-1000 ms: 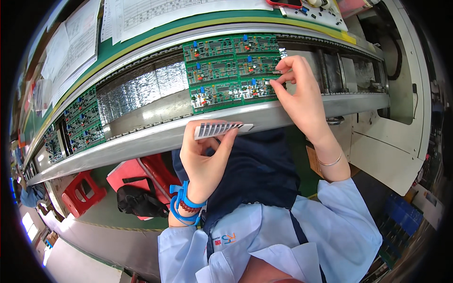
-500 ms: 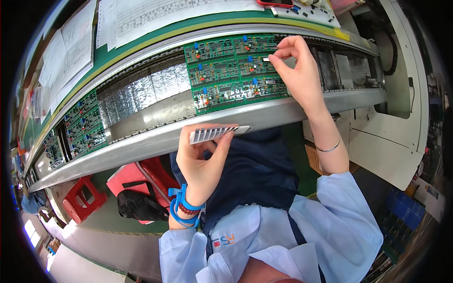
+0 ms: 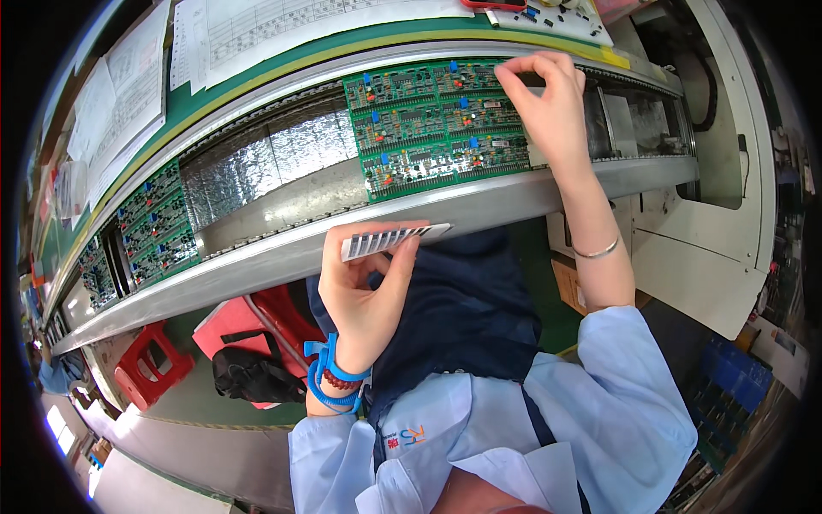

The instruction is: The person places small electronic components onto green circuit boards moving along a conveyor belt. They pick components from a white tray and a nearby table, then insert them into specific slots on the boards. The person handles the boards and components by hand, occasionally adjusting the board's position on the belt.

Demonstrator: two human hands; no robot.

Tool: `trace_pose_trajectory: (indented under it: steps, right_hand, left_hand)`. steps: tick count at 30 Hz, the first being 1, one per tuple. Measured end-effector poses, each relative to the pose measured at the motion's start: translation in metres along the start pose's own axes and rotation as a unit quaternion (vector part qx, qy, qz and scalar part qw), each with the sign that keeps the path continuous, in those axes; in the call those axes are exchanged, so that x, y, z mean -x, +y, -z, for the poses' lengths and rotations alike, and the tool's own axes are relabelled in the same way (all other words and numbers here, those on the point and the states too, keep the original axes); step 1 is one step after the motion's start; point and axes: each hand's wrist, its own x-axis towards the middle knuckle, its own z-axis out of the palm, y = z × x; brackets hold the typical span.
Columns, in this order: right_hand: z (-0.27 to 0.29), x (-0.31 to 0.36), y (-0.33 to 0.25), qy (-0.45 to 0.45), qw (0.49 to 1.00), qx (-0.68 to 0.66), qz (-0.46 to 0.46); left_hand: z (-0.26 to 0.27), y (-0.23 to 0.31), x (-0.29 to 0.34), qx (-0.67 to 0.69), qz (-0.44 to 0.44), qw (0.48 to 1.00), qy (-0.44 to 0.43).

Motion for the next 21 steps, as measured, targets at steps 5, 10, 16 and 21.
trace_pose_trajectory:
  steps: [5, 10, 16, 21]
  right_hand:
    - [-0.012, -0.013, 0.010, -0.061, 0.993, -0.031, -0.094]
    - [-0.012, -0.013, 0.011, -0.058, 0.993, 0.074, -0.077]
    - [0.001, -0.013, 0.002, -0.029, 0.999, -0.045, 0.003]
    - [0.049, 0.028, -0.068, -0.379, 0.878, -0.292, -0.005]
  left_hand:
    - [0.001, -0.001, 0.000, 0.020, -0.016, 1.000, -0.017]
    - [0.000, 0.003, -0.001, 0.049, -0.012, 0.999, -0.016]
    - [0.001, 0.005, -0.003, 0.083, 0.032, 0.996, 0.014]
    - [0.004, -0.003, -0.005, 0.011, 0.022, 1.000, -0.019]
